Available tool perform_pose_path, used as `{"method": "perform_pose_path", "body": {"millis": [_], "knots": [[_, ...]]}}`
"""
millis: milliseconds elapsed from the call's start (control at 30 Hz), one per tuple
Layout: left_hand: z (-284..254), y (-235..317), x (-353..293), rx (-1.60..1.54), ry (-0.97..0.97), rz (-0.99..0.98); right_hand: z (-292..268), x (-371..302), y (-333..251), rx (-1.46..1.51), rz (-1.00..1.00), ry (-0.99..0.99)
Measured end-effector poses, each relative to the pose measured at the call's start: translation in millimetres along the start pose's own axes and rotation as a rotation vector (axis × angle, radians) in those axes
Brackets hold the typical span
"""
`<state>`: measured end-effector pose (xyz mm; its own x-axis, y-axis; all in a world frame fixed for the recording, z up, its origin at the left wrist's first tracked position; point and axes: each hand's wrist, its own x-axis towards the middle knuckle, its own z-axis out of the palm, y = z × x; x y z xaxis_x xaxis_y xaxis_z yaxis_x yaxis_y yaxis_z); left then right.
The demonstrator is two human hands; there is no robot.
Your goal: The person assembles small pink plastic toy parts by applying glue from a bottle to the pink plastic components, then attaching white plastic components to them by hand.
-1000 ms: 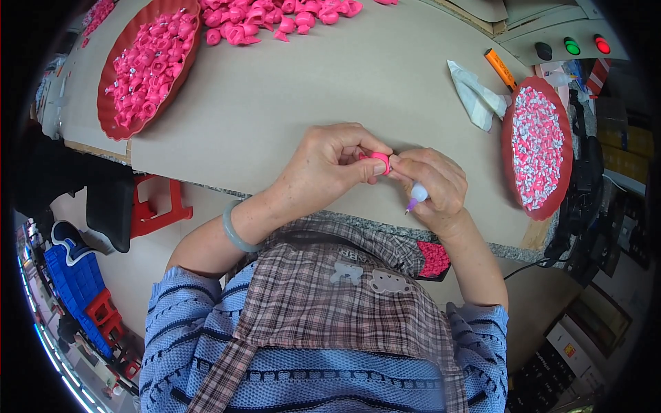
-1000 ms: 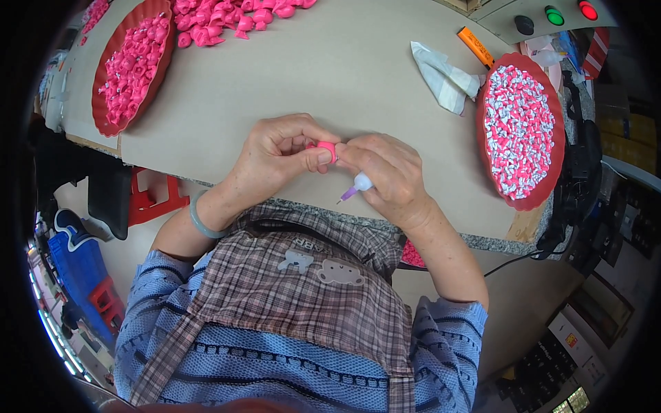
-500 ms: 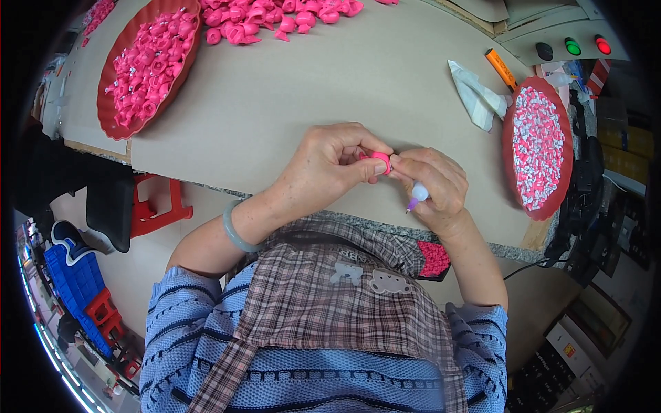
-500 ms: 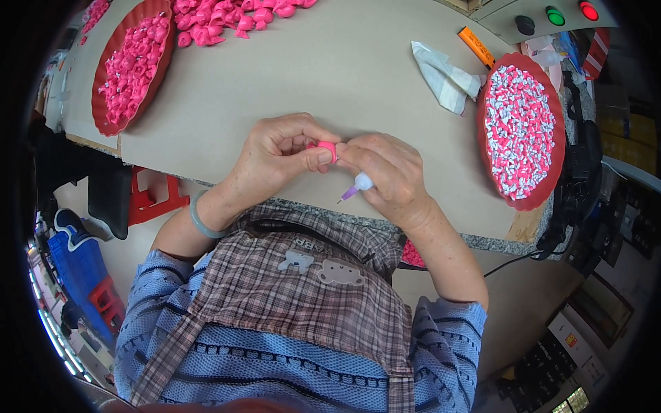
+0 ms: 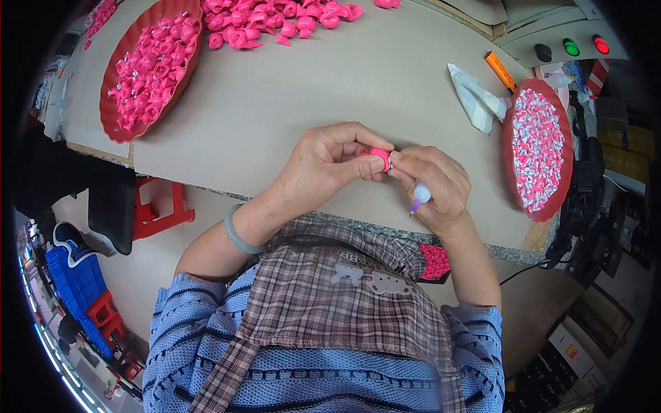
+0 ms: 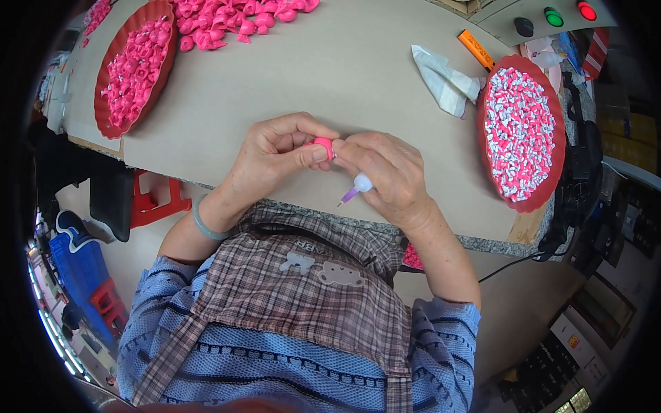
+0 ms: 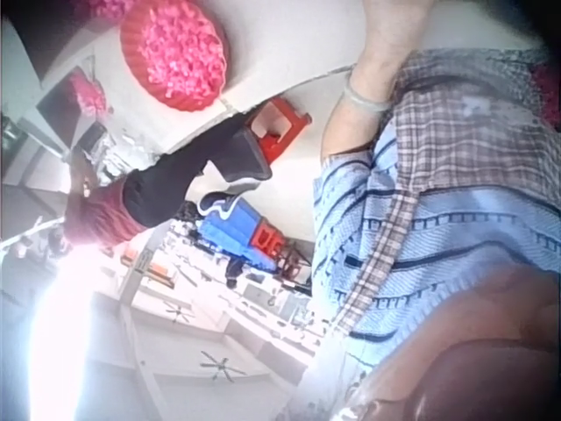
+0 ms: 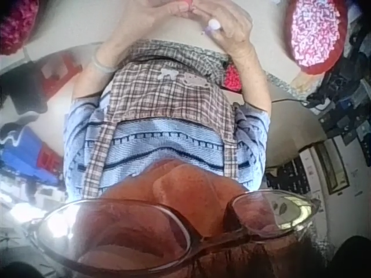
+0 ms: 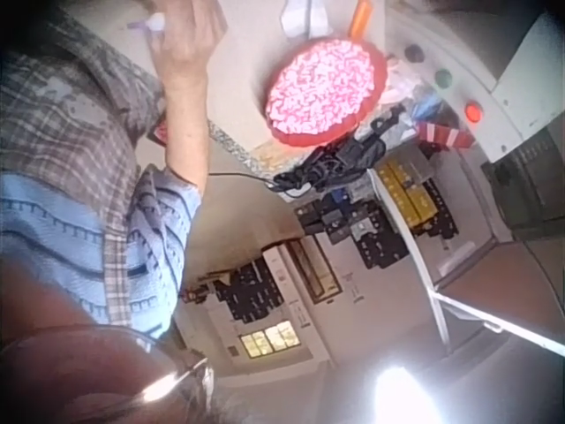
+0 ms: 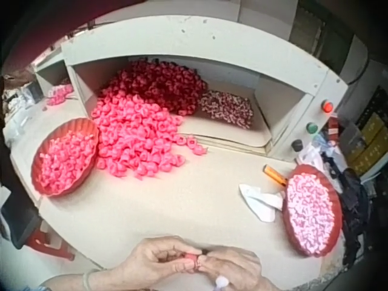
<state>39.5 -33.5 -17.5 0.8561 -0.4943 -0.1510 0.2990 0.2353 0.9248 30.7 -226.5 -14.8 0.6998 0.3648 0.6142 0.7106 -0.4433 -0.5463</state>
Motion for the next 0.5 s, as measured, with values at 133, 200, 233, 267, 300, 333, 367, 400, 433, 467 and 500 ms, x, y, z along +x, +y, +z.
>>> {"method": "perform_pose_path", "body": {"millis": [133, 200, 233, 267, 300, 333, 367, 400, 433, 467, 500], "knots": [[-3.4, -1.8, 1.3, -0.112, -0.023, 0.052, 1.3, 3.6, -3.2, 0.008, 0.026, 0.035], [-6.9, -6.8, 3.0, -0.107, -0.013, 0.109, 6.1, 5.8, -4.9, 0.000, 0.049, 0.054], [-5.2, -6.2, 3.3, -0.089, -0.005, 0.170, 5.9, 6.7, -7.2, -0.005, 0.065, 0.084], [-4.3, -5.0, 3.0, -0.081, -0.007, 0.172, 5.6, 7.3, -9.2, -0.004, 0.061, 0.091], [-3.8, -3.6, 2.2, -0.085, -0.009, 0.169, 5.3, 7.6, -11.2, 0.022, 0.108, 0.122], [-6.3, -4.2, 2.6, -0.099, -0.011, 0.164, 7.6, 8.9, -12.0, 0.043, 0.158, 0.145], [-7.8, -5.0, 3.1, -0.101, -0.012, 0.164, 9.8, 10.0, -12.9, 0.042, 0.159, 0.145], [-8.9, -5.4, 3.4, -0.110, -0.004, 0.168, 11.8, 10.9, -13.8, 0.043, 0.189, 0.157], [-9.4, -6.3, 3.5, -0.120, 0.006, 0.169, 13.0, 10.7, -14.2, 0.046, 0.220, 0.168], [-9.8, -6.3, 3.6, -0.120, 0.005, 0.169, 13.3, 10.6, -14.4, 0.045, 0.220, 0.168], [-10.1, -6.0, 3.7, -0.128, 0.008, 0.156, 13.4, 10.7, -14.6, 0.021, 0.222, 0.168]]}}
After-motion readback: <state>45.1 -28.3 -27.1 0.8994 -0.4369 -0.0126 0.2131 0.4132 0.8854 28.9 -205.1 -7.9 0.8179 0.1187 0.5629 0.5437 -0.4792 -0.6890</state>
